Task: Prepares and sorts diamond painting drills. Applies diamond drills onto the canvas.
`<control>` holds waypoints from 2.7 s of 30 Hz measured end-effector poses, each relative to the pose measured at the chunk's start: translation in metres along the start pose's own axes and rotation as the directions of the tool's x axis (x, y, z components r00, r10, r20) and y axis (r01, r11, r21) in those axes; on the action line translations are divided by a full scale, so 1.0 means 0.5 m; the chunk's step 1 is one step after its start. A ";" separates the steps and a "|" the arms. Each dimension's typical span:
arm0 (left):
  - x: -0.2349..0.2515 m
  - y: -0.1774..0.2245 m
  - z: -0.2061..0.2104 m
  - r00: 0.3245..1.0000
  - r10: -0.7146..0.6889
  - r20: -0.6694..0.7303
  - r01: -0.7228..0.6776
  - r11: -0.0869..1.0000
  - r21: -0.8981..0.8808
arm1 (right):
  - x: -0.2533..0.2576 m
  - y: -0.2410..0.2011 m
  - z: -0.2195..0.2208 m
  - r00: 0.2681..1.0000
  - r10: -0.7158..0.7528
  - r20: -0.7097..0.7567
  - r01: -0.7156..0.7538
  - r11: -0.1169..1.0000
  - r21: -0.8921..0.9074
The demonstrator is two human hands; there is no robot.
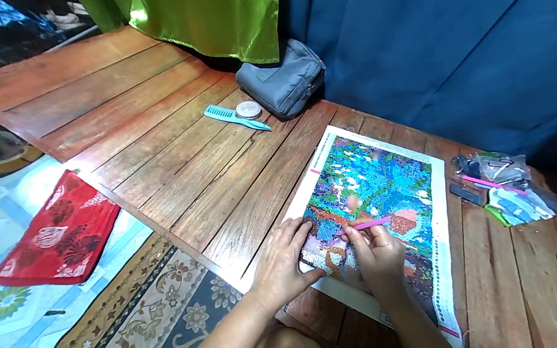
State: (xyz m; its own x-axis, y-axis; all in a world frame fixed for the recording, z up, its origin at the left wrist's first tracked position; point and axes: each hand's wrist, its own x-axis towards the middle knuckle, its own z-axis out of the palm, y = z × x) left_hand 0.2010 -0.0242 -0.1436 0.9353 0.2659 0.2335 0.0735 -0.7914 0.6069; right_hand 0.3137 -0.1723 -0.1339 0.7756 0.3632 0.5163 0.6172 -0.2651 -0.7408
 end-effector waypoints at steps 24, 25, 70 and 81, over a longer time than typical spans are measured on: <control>0.000 -0.001 0.001 1.000 0.007 -0.008 -0.007 1.000 0.004 | -0.003 0.003 0.004 0.999 -0.047 -0.003 0.046 0.998 -0.043; 0.000 -0.001 0.001 1.000 0.008 -0.009 -0.008 1.000 0.005 | -0.003 0.003 0.005 0.999 -0.049 -0.003 0.049 0.998 -0.042; 0.002 0.002 -0.002 1.000 -0.004 -0.002 0.004 1.000 -0.001 | -0.008 0.002 0.007 0.998 0.050 -0.037 -0.050 0.999 0.007; 0.001 -0.002 0.000 1.000 0.005 -0.019 -0.006 1.000 -0.028 | 0.006 -0.023 -0.015 0.978 0.170 -0.118 -0.152 0.977 0.146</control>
State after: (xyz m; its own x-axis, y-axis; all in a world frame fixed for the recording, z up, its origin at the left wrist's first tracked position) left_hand 0.2014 -0.0232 -0.1440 0.9288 0.2725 0.2513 0.0583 -0.7769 0.6269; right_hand 0.3101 -0.1749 -0.1207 0.8792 0.2054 0.4299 0.4660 -0.1836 -0.8655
